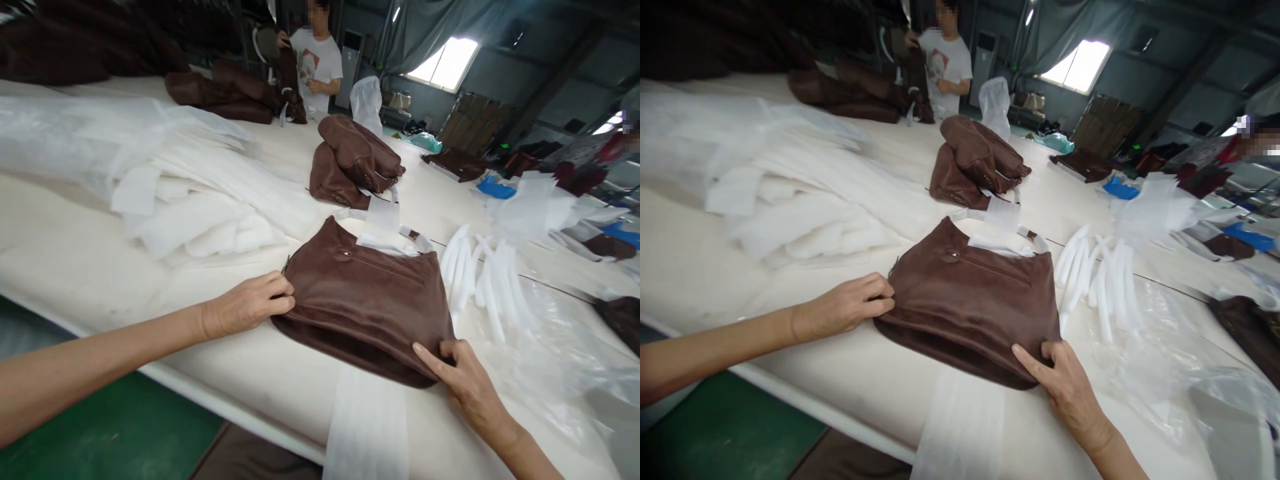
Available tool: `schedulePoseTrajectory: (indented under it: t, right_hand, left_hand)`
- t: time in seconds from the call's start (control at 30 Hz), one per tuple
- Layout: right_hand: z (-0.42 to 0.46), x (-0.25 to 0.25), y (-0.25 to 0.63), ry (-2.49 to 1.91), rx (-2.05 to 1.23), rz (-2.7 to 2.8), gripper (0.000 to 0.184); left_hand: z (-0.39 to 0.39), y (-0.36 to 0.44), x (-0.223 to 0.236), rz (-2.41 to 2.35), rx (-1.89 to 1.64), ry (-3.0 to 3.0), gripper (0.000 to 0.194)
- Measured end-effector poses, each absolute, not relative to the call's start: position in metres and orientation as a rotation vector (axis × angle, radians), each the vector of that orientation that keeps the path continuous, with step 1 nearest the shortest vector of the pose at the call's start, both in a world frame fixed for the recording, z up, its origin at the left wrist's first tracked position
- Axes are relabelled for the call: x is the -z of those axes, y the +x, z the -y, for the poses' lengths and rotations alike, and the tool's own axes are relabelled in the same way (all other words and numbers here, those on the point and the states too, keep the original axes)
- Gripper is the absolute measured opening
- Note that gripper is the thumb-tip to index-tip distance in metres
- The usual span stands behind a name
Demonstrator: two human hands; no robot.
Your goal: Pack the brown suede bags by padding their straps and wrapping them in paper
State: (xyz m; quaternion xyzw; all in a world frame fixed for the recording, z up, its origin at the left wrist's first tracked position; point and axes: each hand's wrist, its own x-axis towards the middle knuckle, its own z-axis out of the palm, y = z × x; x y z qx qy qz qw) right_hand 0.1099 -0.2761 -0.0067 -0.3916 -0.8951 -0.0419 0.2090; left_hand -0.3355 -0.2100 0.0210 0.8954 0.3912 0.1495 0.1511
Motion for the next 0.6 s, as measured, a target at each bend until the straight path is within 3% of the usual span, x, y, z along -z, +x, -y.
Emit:
schedulePoseTrajectory:
  t: [0.2,0.33,0.47,0.6]
  right_hand:
    - [0.272,0.011,0.115,-1.013,0.161,2.581,0.059]
    - [0.271,0.021,0.119,-0.967,0.246,2.601,0.056]
    - [0.269,0.028,0.120,-0.928,0.312,2.576,0.054]
    - [0.270,0.027,0.130,-0.881,0.365,2.664,0.044]
  left_hand:
    - [0.195,-0.337,-0.073,-1.092,-0.174,2.472,0.033]
    - [0.168,-0.290,-0.112,-1.207,-0.125,2.441,0.029]
    - [0.161,-0.221,-0.090,-0.945,-0.308,2.694,0.036]
    - [0.177,-0.199,-0.041,-0.683,-0.328,2.873,0.059]
